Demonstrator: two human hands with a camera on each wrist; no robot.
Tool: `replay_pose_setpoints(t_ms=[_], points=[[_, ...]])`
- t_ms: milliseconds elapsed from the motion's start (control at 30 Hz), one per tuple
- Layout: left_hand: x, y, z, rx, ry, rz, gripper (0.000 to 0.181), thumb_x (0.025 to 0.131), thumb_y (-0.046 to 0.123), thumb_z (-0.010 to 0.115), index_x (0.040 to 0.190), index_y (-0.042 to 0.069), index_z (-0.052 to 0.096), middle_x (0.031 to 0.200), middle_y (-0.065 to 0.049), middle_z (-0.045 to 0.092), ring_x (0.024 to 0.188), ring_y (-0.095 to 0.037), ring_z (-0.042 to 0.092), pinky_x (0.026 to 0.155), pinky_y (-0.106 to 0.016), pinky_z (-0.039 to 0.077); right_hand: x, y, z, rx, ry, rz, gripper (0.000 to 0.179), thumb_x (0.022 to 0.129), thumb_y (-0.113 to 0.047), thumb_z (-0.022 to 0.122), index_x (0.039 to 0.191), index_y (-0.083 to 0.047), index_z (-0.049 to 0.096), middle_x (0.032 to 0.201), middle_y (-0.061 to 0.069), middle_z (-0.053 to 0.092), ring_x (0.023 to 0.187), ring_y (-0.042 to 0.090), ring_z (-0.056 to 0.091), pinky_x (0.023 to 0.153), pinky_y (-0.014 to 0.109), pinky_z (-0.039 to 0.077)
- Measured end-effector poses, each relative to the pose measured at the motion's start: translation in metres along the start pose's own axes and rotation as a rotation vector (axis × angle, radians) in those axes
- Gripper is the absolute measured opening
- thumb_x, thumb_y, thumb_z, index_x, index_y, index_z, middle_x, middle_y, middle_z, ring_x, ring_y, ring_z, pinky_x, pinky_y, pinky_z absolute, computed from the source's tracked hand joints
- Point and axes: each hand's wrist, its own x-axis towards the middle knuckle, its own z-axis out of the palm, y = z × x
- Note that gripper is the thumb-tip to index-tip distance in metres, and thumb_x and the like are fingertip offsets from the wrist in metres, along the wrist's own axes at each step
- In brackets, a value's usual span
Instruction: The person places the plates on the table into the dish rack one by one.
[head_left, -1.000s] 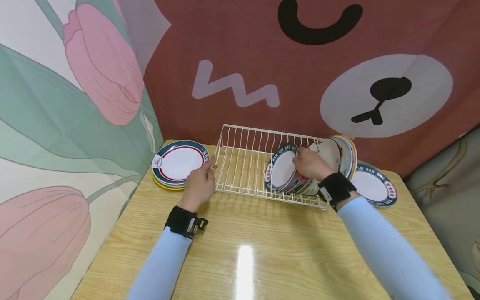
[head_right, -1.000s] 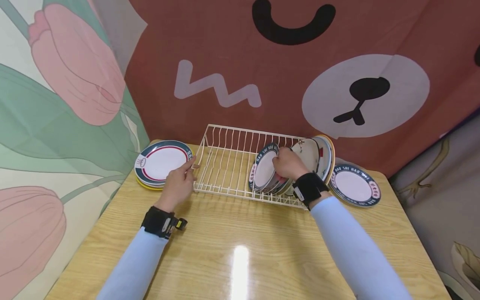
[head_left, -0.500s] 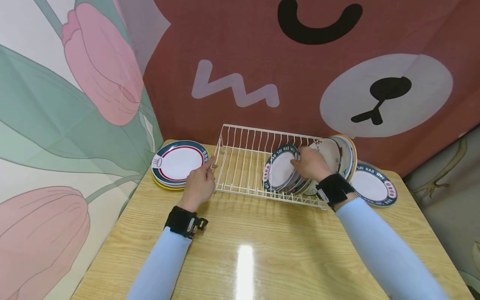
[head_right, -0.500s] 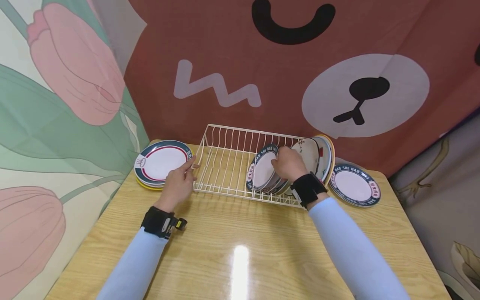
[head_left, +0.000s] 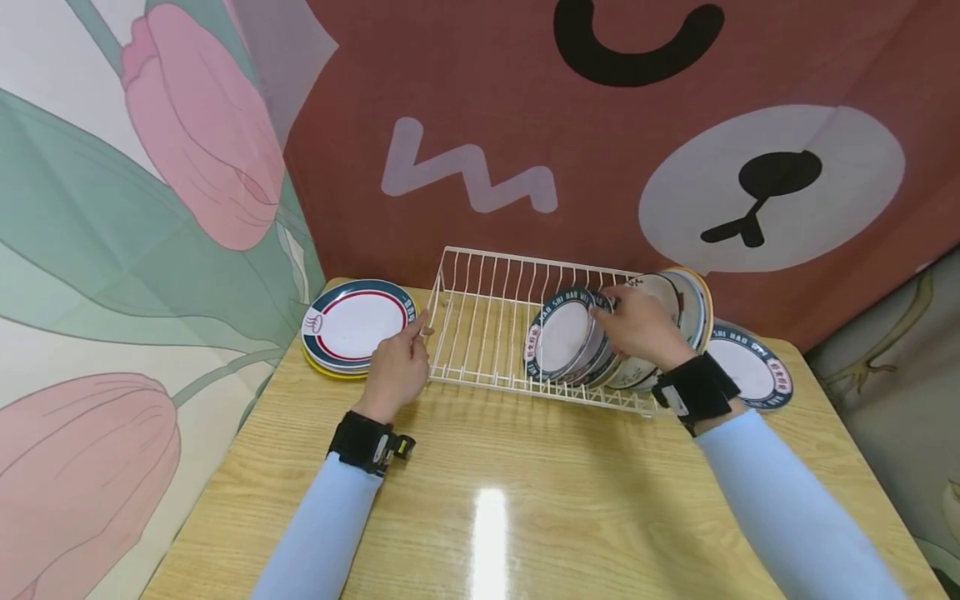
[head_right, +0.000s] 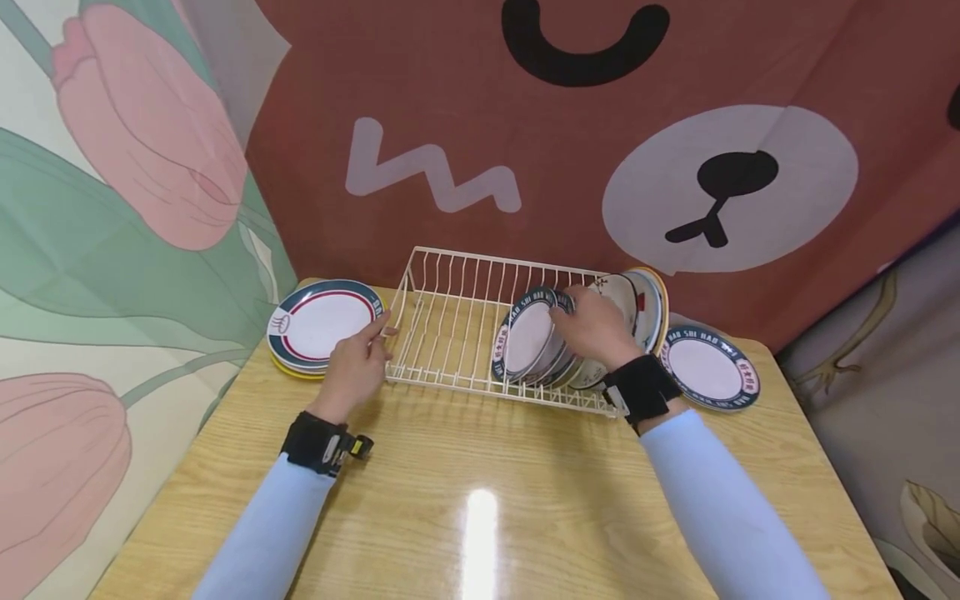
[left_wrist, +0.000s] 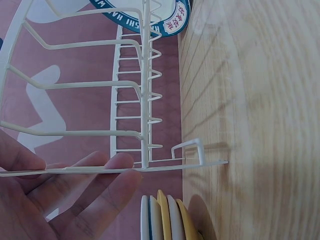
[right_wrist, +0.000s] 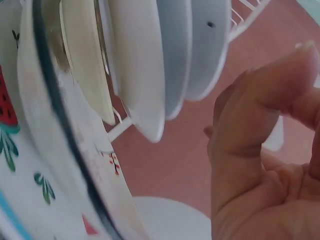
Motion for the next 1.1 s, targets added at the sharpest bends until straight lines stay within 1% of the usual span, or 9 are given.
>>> replay_pose_setpoints(t_ms=[33,100,267,367,533,667,800,1000,1100], points=[[0.0,0.0,0.0,0.001,0.001,0.002,0.045,0.1,0.013,0.037,0.145,0.012,0.044,0.115,-0.003,0.068,0.047,-0.017,0.044,0.05,-0.035,0.038,-0.002,0.001,-0.003,0.013,0.009,-0.005,0.061,0.101,-0.038,0.047,0.147,-0.001,0.034,0.052,0.008,0.056,0.048,0.029,0.057,0.047,0.036,0.044],[0.0,0.0,0.0,0.0,0.004,0.0,0.045,0.1,0.013,0.038,0.145,0.012,0.045,0.115,-0.001,0.068,0.047,-0.017,0.044,0.05,-0.035,0.038,-0.007,0.003,-0.009,0.02,0.036,-0.025,0.063,0.1,-0.043,0.045,0.146,-0.001,0.035,0.053,0.009,0.057,0.046,0.027,0.057,0.051,0.038,0.045],[0.001,0.0,0.0,0.004,0.005,0.002,0.045,0.1,0.012,0.039,0.145,0.013,0.045,0.113,0.0,0.067,0.05,-0.016,0.046,0.05,-0.035,0.039,-0.02,0.014,-0.027,0.078,0.118,-0.027,0.066,0.099,-0.05,0.045,0.145,-0.003,0.039,0.072,0.016,0.062,0.051,0.023,0.059,0.055,0.043,0.053],[0.001,0.0,0.0,0.007,0.008,0.002,0.046,0.1,0.012,0.039,0.145,0.015,0.044,0.113,0.0,0.067,0.05,-0.015,0.047,0.051,-0.035,0.039,-0.03,0.023,-0.037,0.117,0.169,-0.011,0.067,0.097,-0.052,0.046,0.144,-0.004,0.041,0.08,0.018,0.061,0.055,0.024,0.06,0.052,0.041,0.053],[0.001,0.001,-0.001,0.002,0.005,-0.003,0.046,0.1,0.012,0.039,0.145,0.015,0.044,0.113,0.0,0.067,0.05,-0.015,0.047,0.051,-0.035,0.039,-0.047,0.041,-0.053,0.168,0.264,0.009,0.068,0.097,-0.054,0.046,0.143,-0.004,0.043,0.079,0.018,0.06,0.059,0.026,0.06,0.053,0.034,0.053],[0.0,0.001,-0.001,-0.002,-0.001,-0.009,0.046,0.1,0.012,0.039,0.146,0.016,0.043,0.115,-0.001,0.067,0.05,-0.016,0.046,0.052,-0.034,0.039,-0.06,0.059,-0.064,0.233,0.32,0.031,0.068,0.097,-0.053,0.046,0.144,-0.004,0.041,0.086,0.018,0.059,0.064,0.025,0.061,0.054,0.029,0.055],[0.0,0.002,-0.001,-0.003,0.002,-0.014,0.046,0.1,0.012,0.039,0.146,0.016,0.043,0.115,-0.002,0.067,0.051,-0.016,0.047,0.052,-0.035,0.039,-0.072,0.08,-0.072,0.292,0.348,0.091,0.069,0.097,-0.052,0.045,0.146,-0.005,0.037,0.092,0.013,0.056,0.069,0.022,0.061,0.055,0.028,0.056],[0.001,0.002,0.0,0.001,0.001,-0.009,0.046,0.1,0.012,0.037,0.145,0.012,0.044,0.114,0.0,0.067,0.053,-0.015,0.048,0.052,-0.035,0.04,-0.084,0.109,-0.076,0.379,0.369,0.195,0.069,0.097,-0.052,0.044,0.148,-0.007,0.035,0.09,0.002,0.057,0.071,0.015,0.059,0.057,0.025,0.056],[0.001,0.002,0.0,-0.001,-0.001,-0.011,0.045,0.1,0.013,0.037,0.145,0.011,0.044,0.113,0.0,0.067,0.052,-0.015,0.048,0.052,-0.035,0.04,-0.088,0.123,-0.076,0.402,0.379,0.244,0.069,0.097,-0.052,0.044,0.149,-0.008,0.033,0.091,0.0,0.055,0.071,0.012,0.059,0.057,0.024,0.056]])
